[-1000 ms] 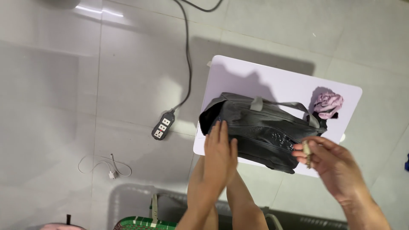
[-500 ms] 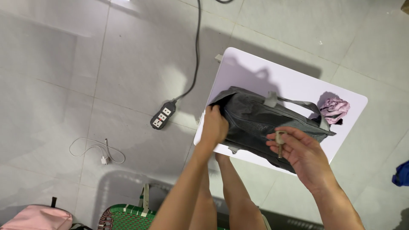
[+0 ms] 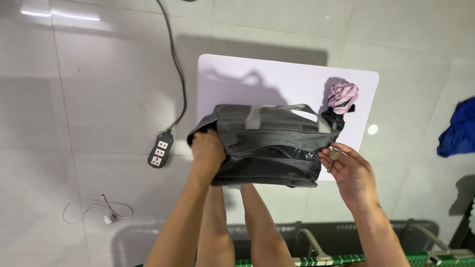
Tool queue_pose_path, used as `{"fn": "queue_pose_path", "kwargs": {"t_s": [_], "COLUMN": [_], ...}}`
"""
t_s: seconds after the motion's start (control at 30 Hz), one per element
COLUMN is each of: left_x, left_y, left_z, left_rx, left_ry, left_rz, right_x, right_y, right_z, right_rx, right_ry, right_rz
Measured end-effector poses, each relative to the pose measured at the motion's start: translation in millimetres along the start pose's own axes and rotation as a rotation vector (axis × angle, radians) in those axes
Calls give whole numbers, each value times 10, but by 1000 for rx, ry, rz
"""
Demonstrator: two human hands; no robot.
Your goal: The person gathers daily essentials including a watch, wallet, cash, and an ID card, then places them into a gray bag and a pink bag. They open a drawer to store the wallet, retrieve cash from the gray bag, and organize items on a small table before placing the ID card into the gray bag.
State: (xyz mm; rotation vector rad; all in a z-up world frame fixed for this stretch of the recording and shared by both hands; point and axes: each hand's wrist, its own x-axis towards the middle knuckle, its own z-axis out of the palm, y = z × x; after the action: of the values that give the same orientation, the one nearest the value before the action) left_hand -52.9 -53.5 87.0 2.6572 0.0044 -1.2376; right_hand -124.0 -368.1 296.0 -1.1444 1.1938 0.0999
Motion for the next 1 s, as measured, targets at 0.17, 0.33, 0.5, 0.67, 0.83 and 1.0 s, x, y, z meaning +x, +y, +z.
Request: {"fn": "queue_pose_path", "kwargs": {"t_s": [0.17, 0.33, 0.5, 0.67, 0.83, 1.0], "left_x": [36, 151, -20, 67, 107, -522], "left_y": [-483, -625, -501, -521, -634, -377], "left_z": [187, 94, -127, 121, 230, -424], "left_rx": [-9, -329, -793, -1346, -1022, -353], "left_ry": [-81, -276, -226, -255, -155, 178], "left_rz": [117, 250, 20, -40, -23, 197], "right_x": [215, 459, 613, 684, 723, 578], "right_y": [334, 602, 570, 493, 521, 474], "right_z": [-261, -306, -104, 39, 99, 46], "right_rx": [-92, -21, -126, -446, -348, -318], "right_ry": [90, 8, -7, -23, -51, -61], "right_rz": [-13, 49, 49, -52, 92, 78]}}
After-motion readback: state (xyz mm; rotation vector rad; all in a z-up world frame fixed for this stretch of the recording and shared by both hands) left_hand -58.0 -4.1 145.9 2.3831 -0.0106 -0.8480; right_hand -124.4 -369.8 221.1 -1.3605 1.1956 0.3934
